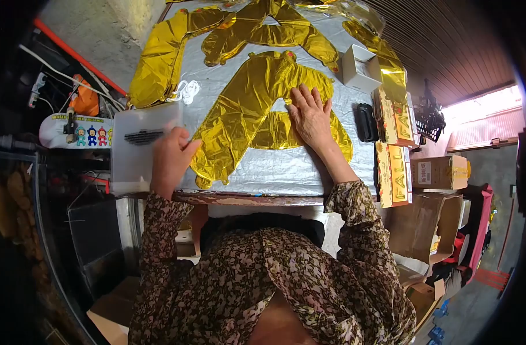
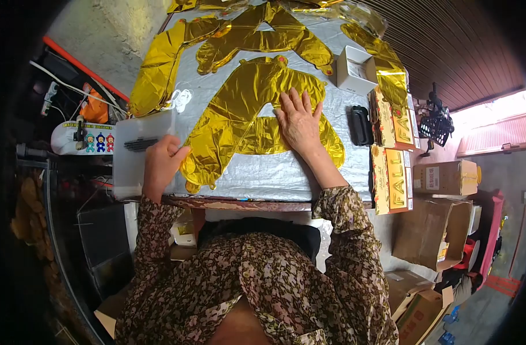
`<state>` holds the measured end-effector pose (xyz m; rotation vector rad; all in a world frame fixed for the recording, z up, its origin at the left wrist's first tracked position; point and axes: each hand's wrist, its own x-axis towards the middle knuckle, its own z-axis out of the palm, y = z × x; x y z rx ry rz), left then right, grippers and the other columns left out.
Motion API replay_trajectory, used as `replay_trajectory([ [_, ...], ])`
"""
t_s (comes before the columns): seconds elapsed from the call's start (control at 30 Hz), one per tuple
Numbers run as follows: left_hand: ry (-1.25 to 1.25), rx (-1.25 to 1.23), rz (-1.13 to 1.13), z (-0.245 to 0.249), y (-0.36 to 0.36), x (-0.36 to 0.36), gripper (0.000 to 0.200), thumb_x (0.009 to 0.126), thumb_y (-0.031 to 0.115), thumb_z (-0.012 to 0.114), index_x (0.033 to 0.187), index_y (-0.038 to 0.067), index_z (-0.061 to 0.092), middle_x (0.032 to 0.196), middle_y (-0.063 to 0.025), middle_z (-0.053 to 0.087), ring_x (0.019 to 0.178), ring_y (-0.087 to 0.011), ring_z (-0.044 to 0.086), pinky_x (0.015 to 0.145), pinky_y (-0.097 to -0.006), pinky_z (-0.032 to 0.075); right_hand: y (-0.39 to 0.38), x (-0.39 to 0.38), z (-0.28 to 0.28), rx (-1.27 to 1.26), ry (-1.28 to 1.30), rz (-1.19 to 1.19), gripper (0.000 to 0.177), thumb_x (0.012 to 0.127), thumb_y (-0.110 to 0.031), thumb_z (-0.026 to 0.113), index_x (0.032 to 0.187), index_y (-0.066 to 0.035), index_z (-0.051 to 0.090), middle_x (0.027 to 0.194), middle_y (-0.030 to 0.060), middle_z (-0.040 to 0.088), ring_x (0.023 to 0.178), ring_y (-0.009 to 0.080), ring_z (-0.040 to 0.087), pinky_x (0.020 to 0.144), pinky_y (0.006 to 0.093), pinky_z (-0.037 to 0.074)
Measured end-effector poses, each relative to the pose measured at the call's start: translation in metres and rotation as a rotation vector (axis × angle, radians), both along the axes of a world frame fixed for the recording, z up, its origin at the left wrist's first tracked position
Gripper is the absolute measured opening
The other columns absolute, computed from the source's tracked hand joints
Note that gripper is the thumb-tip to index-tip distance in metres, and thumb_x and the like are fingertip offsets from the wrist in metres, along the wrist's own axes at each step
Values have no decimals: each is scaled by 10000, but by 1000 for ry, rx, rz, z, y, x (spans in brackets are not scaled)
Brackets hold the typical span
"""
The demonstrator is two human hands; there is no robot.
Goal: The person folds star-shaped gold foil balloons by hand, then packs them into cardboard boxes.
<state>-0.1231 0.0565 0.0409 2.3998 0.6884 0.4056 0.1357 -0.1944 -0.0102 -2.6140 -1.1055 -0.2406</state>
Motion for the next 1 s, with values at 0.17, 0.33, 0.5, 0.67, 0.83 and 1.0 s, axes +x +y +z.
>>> replay_trajectory([
  [0.17, -139, 314, -221, 35, -17, 43, 249, 843, 119, 754, 1034, 4, 642, 1054, -163, 678, 995, -376, 632, 844, -420, 515, 1, -2, -2, 43, -28, 7, 498, 1015, -378, 541, 1461, -163, 494, 1559, 94, 428, 1451, 399, 353, 1137, 701, 211],
  [0.33, -54, 338, -560, 35, -48, 116, 227, 864, 120, 714, 1068, 32, 663, 1101, -118, 652, 1067, -359, 597, 906, -448, 500, 1, -3, -2, 58, -21, -25, 503, 1008, -400, 538, 1445, -153, 511, 1546, 100, 441, 1455, 395, 352, 1141, 703, 210],
  [0.5, 265, 443, -681, 42, -51, 132, 211, 864, 140, 708, 1041, 31, 675, 1058, -155, 648, 1019, -372, 620, 870, -456, 512, -17, -5, 22, 132, 38, -15, 578, 1013, -404, 540, 1501, -117, 424, 1565, 186, 385, 1470, 403, 318, 1133, 698, 240],
  [0.67, 48, 351, -783, 89, -81, 143, 233, 885, 161, 678, 1035, -16, 658, 1032, -177, 656, 1011, -369, 632, 871, -455, 513, -119, 53, 118, 251, 81, -218, 398, 888, -155, 711, 1261, -40, 635, 1171, 224, 689, 1007, 416, 678, 873, 458, 548],
  [0.83, -73, 214, -997, 106, -151, 183, 220, 897, 164, 665, 1038, -5, 663, 1016, -173, 659, 984, -380, 636, 864, -462, 511, -237, 220, 115, -17, 29, -606, 321, 864, -286, 716, 1035, -16, 731, 960, 204, 735, 872, 382, 713, 810, 451, 562],
  [1.0, 24, 146, -1155, 110, -202, 238, 215, 917, 171, 660, 1023, -13, 695, 983, -196, 687, 964, -382, 663, 868, -471, 528, -253, 296, 98, -94, 333, -662, 492, 759, -428, 780, 1036, -23, 743, 1063, 220, 731, 1003, 357, 713, 866, 429, 570],
])
